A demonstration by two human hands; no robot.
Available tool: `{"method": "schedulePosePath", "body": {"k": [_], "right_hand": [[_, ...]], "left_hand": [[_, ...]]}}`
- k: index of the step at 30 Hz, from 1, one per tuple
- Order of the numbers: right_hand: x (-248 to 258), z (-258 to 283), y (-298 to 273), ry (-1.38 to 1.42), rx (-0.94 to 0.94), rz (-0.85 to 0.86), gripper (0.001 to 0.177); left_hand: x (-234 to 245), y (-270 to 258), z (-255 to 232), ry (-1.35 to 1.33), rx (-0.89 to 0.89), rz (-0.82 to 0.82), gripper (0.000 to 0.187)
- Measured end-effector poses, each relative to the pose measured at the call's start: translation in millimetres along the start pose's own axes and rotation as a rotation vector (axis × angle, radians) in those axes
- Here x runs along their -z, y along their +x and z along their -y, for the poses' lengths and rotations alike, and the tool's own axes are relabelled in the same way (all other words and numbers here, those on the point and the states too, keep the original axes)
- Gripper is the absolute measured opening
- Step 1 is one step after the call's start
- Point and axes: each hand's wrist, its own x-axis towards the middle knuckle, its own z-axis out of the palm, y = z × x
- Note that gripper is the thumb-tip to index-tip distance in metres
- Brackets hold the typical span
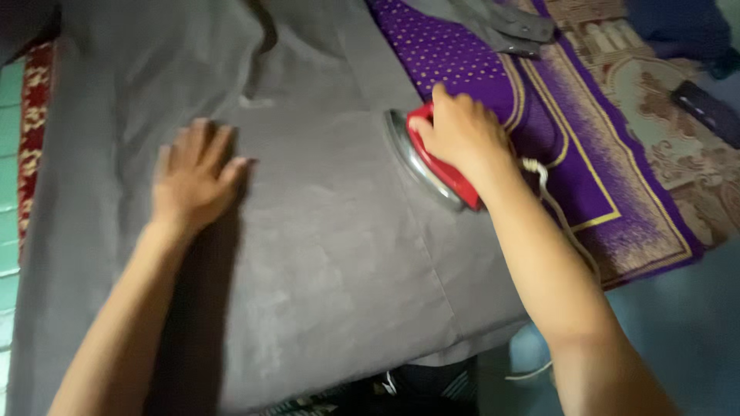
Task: The person irons a gray shirt laid out on a patterned surface. They use a red iron to smooth the fabric, repeatedly moving the iron across different sections and occasionally lifting and repositioning the shirt to access new areas.
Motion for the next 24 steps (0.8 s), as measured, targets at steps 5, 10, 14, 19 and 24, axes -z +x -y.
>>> {"method": "schedulePosePath", "body": {"k": [5,10,14,19,24], "right_hand": [[-15,6,58,0.012,0.036,-0.050,0.063],[-25,6,92,0.045,0.057,-0.083,0.062],[-30,2,84,0.030,0.031,-0.104,0.062],[-15,11,10,-0.012,0.057,-0.072,0.073],[4,6,-80,-0.024,0.007,0.036,0.073]], "left_hand": [[32,-65,94,0.012,0.182,-0.030,0.066],[46,-134,128,-0.076,0.285,-0.052,0.064],[39,-139,127,-0.057,0.288,-0.091,0.060],[33,-132,110,0.031,0.287,-0.216,0.055],[18,-106,37,0.381,-0.082,-0.178,0.077]]}}
